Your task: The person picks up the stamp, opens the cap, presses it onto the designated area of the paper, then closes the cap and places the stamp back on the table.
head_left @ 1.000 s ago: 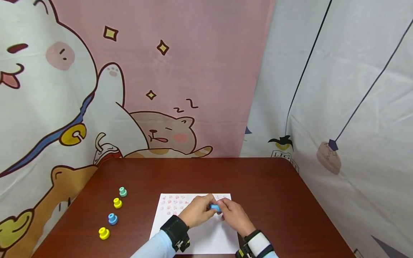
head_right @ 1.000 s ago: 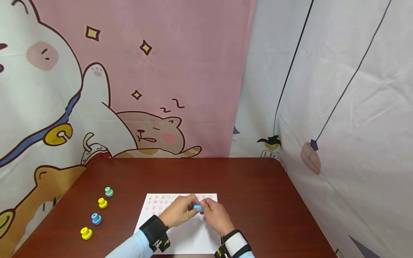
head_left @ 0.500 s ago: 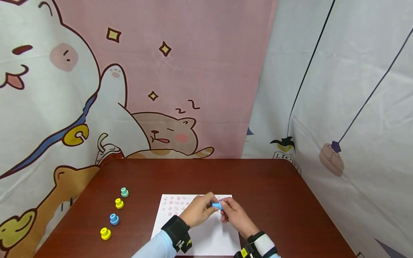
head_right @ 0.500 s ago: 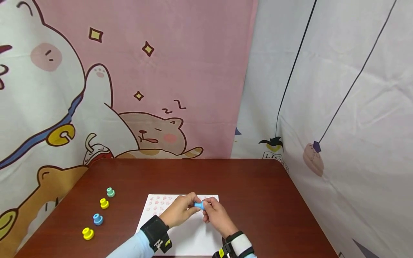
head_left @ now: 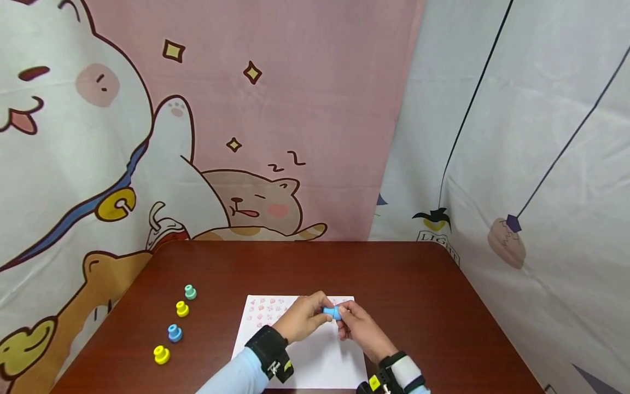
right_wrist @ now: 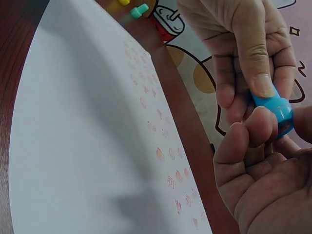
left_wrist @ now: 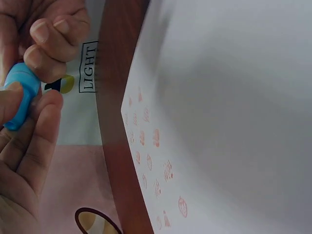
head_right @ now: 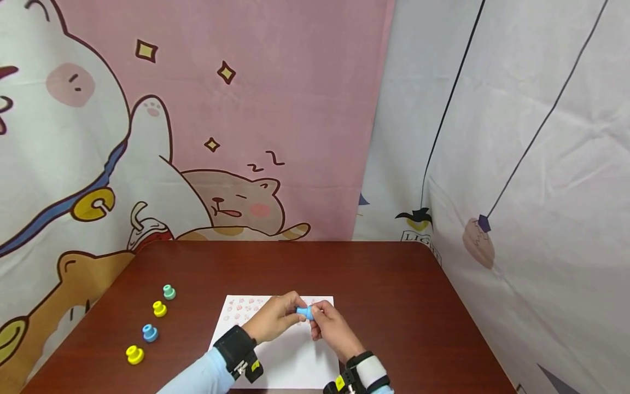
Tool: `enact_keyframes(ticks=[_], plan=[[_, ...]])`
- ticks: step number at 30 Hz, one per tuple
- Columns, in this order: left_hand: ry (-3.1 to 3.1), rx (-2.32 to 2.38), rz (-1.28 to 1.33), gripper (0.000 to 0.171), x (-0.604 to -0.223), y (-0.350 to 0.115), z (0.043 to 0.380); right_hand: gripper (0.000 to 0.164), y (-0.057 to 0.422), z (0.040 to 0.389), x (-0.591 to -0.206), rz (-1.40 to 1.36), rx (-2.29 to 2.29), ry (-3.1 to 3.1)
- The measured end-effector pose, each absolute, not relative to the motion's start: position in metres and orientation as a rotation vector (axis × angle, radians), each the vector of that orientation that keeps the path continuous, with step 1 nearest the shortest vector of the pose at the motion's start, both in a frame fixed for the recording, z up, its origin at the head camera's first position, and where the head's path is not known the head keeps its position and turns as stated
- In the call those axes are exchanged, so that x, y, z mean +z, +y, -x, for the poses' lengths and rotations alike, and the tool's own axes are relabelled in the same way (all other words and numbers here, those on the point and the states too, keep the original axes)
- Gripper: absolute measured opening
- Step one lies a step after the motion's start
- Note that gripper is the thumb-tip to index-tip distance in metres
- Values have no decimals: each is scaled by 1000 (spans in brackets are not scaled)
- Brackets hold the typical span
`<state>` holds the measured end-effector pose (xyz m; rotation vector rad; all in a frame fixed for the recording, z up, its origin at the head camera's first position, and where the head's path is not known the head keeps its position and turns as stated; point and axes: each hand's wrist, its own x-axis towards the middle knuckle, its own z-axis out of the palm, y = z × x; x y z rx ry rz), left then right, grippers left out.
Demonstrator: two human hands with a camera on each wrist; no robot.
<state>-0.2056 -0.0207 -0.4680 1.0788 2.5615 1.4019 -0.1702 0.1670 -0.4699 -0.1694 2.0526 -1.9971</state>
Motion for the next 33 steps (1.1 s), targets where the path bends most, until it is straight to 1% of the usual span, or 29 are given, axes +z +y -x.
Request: enact_keyframes(ticks=[6, 11, 16, 19, 23, 26, 33], plan=[[2589, 1390, -1072, 9, -464, -22, 206, 31, 165, 172, -470, 182, -2005, 2067], [2548, 1411, -1043, 7, -464, -22, 206, 27, 168, 172, -468, 193, -2021, 2029], [2384, 1543, -932, 9, -466, -24, 203, 24, 173, 168, -469, 191, -2071, 1874], [2324, 1599, -898, 10, -466, -26, 202, 25, 175, 166, -470, 187, -2076, 1860], [2374, 1576, -894, 11, -465, -30, 203, 30, 173, 166, -471, 184, -2012, 2017], [2455, 1530, -891, 11, -463, -34, 205, 29, 170, 165, -473, 165, -1944, 2178], [2619, 1426, -890, 8, -455, -47, 210, 21, 167, 166, -473, 103, -1921, 2392]])
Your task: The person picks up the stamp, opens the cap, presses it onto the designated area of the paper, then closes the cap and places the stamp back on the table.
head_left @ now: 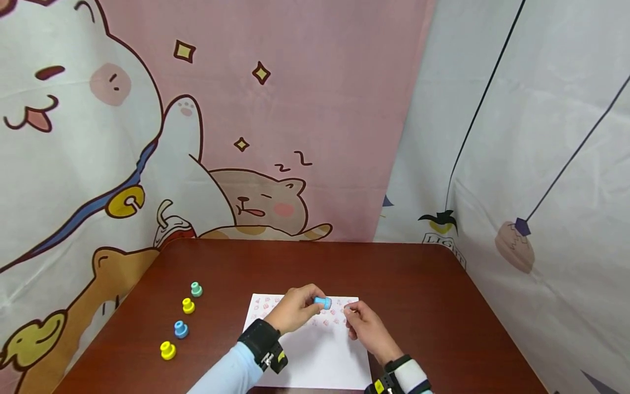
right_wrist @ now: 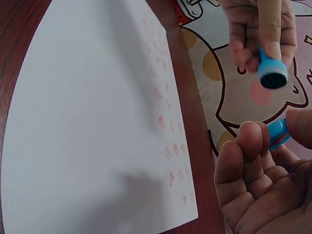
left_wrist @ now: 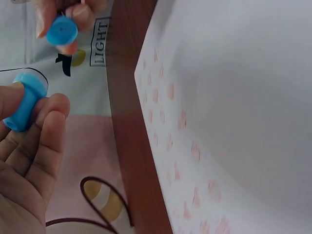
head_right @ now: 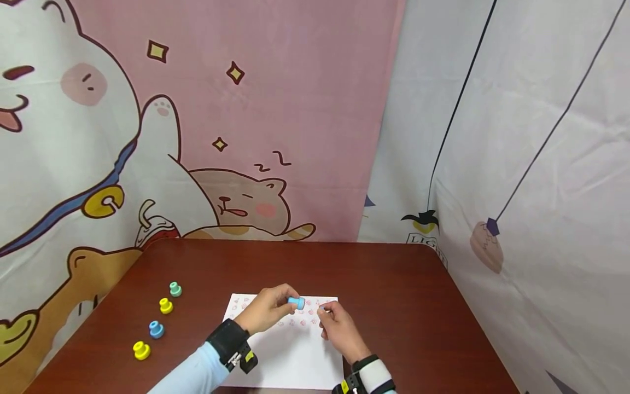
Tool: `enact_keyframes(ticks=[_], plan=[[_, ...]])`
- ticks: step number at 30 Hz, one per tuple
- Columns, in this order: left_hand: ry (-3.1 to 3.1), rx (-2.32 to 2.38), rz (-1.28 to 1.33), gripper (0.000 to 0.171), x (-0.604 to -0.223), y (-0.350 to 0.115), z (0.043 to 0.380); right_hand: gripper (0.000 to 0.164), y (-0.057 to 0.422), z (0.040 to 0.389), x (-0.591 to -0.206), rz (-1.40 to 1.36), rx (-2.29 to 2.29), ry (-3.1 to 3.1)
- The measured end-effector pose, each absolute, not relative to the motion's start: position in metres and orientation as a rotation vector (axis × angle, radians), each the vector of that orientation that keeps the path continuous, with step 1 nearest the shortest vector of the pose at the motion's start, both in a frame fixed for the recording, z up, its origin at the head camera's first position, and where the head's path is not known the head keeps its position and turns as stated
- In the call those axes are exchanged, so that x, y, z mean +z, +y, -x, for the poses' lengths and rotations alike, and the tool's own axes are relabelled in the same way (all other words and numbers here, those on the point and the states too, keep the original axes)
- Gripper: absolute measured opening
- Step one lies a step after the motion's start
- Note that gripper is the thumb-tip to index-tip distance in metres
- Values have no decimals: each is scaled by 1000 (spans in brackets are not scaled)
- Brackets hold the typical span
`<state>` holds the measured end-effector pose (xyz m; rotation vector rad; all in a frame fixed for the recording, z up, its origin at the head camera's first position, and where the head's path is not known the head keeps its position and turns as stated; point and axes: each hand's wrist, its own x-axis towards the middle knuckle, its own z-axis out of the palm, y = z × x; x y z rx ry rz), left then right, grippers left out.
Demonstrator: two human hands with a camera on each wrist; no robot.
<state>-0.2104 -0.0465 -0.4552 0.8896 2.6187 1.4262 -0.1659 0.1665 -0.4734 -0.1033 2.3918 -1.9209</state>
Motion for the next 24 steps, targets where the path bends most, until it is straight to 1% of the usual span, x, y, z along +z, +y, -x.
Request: enact_keyframes(ticks=[12, 24], plan=[[2840, 1181, -927, 9, -439, -81, 215, 20, 173, 168, -476, 35, -1904, 2423], [3014, 969, -886, 7, -439, -116, 215, 21, 177, 166, -478, -44, -1859, 2444]])
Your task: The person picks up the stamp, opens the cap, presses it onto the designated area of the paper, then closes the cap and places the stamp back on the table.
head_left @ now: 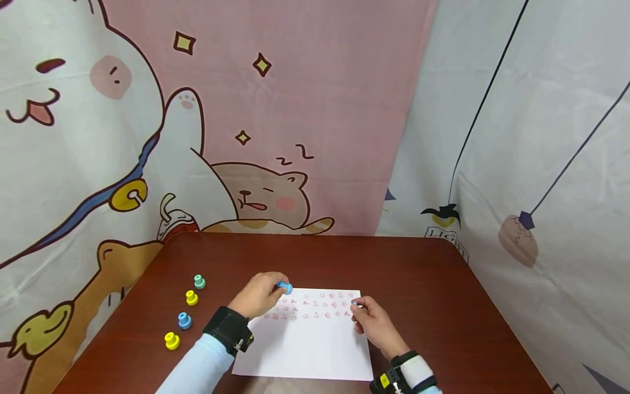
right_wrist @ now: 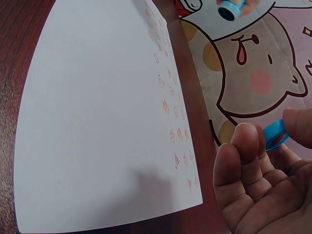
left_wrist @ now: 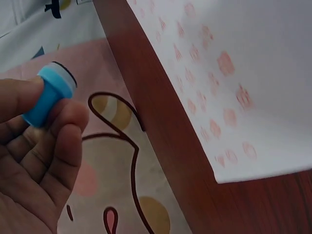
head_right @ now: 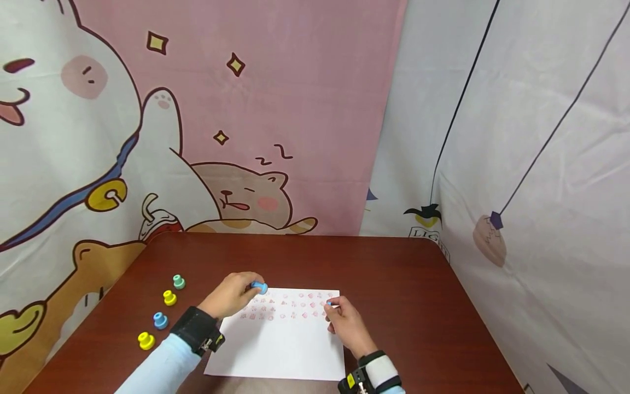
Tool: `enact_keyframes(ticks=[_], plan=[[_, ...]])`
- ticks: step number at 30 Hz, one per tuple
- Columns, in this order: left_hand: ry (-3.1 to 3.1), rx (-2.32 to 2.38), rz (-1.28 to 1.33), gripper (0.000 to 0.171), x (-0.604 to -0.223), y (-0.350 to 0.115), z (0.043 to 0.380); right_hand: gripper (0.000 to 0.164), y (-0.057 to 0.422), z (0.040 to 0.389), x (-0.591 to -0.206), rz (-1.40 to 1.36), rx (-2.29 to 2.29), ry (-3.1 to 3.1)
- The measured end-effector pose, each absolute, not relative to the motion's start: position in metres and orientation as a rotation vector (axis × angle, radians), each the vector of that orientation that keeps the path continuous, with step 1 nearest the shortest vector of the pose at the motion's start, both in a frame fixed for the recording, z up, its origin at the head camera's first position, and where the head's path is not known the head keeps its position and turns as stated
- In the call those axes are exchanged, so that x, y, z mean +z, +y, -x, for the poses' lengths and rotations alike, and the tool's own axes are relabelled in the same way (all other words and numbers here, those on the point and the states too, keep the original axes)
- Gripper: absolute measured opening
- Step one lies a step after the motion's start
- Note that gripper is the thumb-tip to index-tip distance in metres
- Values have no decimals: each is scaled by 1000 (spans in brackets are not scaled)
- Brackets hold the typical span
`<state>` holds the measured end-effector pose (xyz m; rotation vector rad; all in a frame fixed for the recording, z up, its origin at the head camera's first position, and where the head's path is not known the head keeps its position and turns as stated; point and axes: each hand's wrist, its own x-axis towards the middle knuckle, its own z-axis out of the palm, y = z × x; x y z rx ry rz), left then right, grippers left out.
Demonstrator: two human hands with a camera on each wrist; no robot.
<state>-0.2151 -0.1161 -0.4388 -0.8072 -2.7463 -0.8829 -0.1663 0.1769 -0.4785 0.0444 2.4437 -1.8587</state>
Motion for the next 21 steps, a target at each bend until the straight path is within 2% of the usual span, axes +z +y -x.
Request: enact_keyframes(ticks=[21], plan=[[-3011, -578, 518, 11, -463, -153, 213, 23, 177, 165, -481, -83, -1830, 2436]])
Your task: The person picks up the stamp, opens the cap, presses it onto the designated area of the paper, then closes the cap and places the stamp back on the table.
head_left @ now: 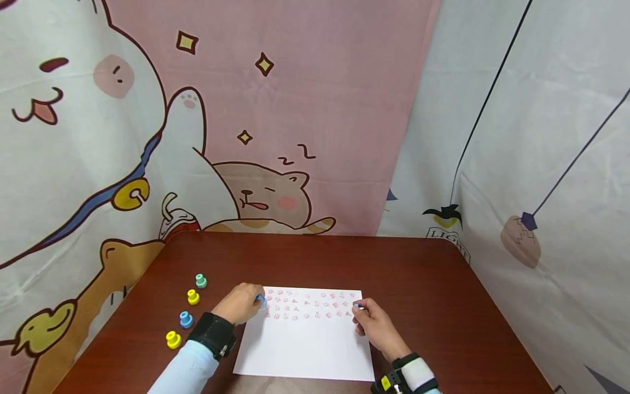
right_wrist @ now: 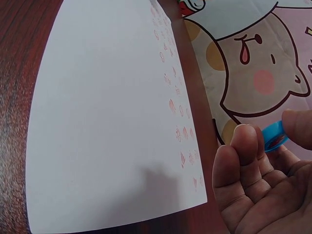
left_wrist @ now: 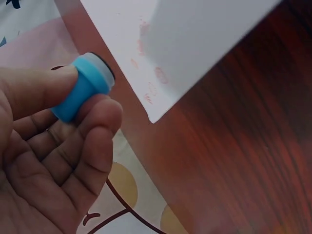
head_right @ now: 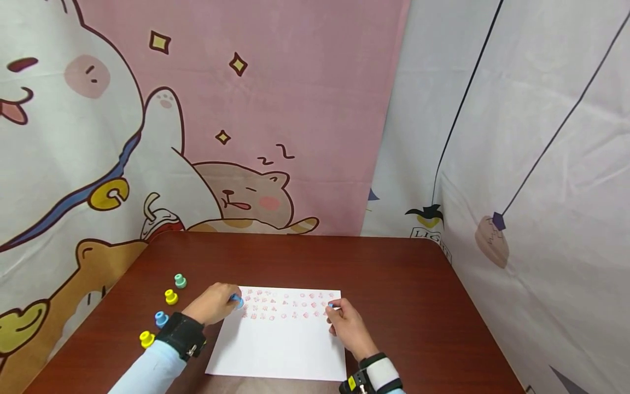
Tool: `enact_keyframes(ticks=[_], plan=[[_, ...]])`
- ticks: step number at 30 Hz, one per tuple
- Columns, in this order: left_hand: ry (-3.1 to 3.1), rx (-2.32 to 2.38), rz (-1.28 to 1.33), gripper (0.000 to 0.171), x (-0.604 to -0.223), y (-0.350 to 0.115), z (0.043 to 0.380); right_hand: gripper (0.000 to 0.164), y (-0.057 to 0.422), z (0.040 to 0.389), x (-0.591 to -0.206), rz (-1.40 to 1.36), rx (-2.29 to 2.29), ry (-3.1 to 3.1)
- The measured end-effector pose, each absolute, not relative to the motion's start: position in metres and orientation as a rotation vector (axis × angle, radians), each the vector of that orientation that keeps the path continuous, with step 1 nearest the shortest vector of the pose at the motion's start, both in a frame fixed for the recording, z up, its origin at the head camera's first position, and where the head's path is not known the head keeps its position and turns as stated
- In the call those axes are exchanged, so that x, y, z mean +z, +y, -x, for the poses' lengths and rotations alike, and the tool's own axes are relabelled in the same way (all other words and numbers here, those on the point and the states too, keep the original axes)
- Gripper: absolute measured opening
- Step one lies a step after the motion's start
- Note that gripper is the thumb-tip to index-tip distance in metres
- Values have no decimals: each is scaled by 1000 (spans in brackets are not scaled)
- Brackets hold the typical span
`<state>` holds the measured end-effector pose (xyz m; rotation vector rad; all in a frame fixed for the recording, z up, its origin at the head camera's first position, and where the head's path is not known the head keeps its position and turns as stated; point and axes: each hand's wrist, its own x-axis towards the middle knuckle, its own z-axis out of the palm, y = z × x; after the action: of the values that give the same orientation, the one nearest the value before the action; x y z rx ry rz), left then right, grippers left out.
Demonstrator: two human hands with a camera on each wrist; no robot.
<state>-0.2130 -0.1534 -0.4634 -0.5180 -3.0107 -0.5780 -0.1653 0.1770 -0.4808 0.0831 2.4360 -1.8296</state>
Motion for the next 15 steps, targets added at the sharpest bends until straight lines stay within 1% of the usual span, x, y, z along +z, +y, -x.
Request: enact_keyframes(ticks=[7, 15], plan=[[-3091, -501, 475, 9, -469, -156, 213, 22, 177, 165, -483, -86, -1834, 2442], [-3174, -429, 394, 12, -471, -155, 211, 22, 177, 165, -484, -88, -1832, 2455]])
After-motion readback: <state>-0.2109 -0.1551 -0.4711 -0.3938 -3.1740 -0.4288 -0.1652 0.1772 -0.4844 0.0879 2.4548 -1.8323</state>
